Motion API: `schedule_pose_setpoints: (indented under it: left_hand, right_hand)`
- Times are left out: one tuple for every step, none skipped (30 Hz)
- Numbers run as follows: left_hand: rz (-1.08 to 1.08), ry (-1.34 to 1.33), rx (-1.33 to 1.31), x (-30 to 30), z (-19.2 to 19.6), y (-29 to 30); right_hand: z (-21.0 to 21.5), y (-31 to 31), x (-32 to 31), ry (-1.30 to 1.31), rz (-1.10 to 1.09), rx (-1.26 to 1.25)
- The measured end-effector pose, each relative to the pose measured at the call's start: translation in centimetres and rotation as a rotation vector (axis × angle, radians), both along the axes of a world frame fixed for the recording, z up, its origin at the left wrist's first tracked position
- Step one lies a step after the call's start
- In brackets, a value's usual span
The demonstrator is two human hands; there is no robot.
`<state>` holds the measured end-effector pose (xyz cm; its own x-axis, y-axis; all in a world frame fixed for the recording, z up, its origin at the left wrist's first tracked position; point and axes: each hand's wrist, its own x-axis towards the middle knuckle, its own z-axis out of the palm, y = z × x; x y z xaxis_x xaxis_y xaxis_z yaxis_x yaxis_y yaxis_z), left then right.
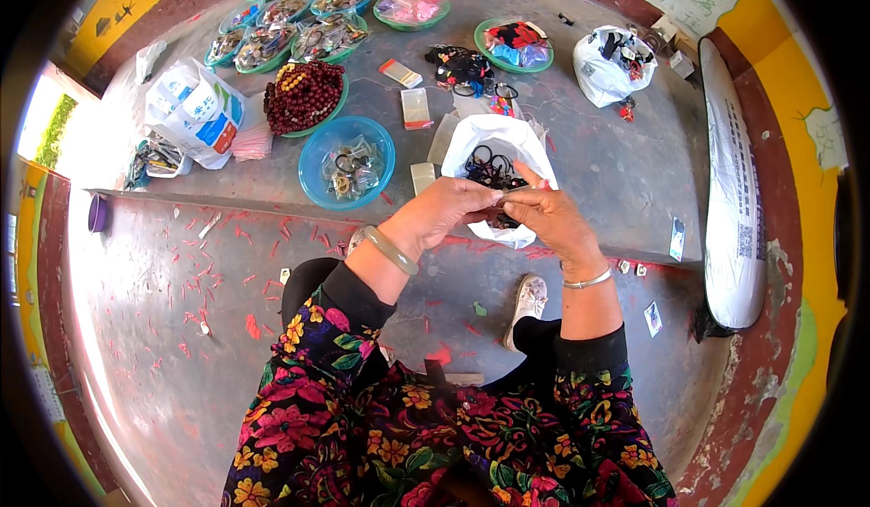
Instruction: The person sits on the floor and sorts small black hair accessories from a white bag into a clear plastic bag. They handle the items one at a time, occasionally picking up a small white box and placing it back down.
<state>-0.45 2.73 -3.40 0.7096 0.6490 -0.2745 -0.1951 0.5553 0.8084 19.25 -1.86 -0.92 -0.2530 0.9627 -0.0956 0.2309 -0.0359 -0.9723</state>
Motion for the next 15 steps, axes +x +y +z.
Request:
schedule_pose_setpoints:
  left_hand:
    - [0.030, 0.011, 0.016, 0.0, -0.2, 0.0]
    - [0.044, 0.025, 0.009, 0.0, -0.3, 0.1]
    - [0.056, 0.038, 0.003, -0.1, 0.0, 0.2]
    - [0.068, 0.051, -0.004, -0.1, 0.3, 0.3]
    - [0.104, 0.054, -0.022, -0.2, 0.7, 0.3]
    - [0.143, 0.058, -0.041, -0.3, 1.2, 0.3]
    - [0.182, 0.062, -0.060, -0.4, 1.5, 0.3]
    - [0.183, 0.048, -0.073, -0.5, 1.4, 0.3]
    - [0.185, 0.032, -0.085, -0.6, 1.4, 0.3]
    - [0.186, 0.016, -0.098, -0.6, 1.4, 0.4]
    - [0.164, 0.009, -0.110, -0.7, 1.5, 0.4]
    - [0.141, 0.002, -0.124, -0.7, 1.5, 0.4]
    - [0.119, -0.005, -0.137, -0.7, 1.6, 0.4]
    - [0.141, 0.086, -0.102, -0.5, 1.8, 0.4]
    - [0.162, 0.176, -0.068, -0.2, 2.2, 0.3]
  right_hand:
    - [-0.1, 0.0, 0.0, 0.006, -0.001, -0.023]
    - [-0.3, 0.1, 0.1, -0.009, -0.037, 0.004]
    - [-0.4, 0.1, 0.3, -0.025, -0.075, 0.032]
    - [-0.4, 0.1, 0.4, -0.041, -0.113, 0.060]
    - [-0.2, 0.1, 0.5, -0.007, -0.158, 0.036]
    - [0.2, 0.1, 0.4, 0.029, -0.201, 0.011]
    - [0.4, 0.1, 0.4, 0.066, -0.244, -0.014]
    - [0.5, 0.1, 0.4, 0.080, -0.243, -0.007]
    - [0.6, 0.1, 0.5, 0.094, -0.243, 0.002]
    - [0.7, 0.2, 0.5, 0.108, -0.244, 0.011]
    - [0.7, 0.2, 0.5, 0.106, -0.249, 0.044]
    - [0.6, 0.2, 0.5, 0.105, -0.255, 0.076]
    - [0.5, 0.2, 0.5, 0.104, -0.261, 0.109]
    - [0.2, 0.2, 0.6, 0.060, -0.266, 0.139]
    - [-0.1, 0.4, 0.8, 0.016, -0.272, 0.169]
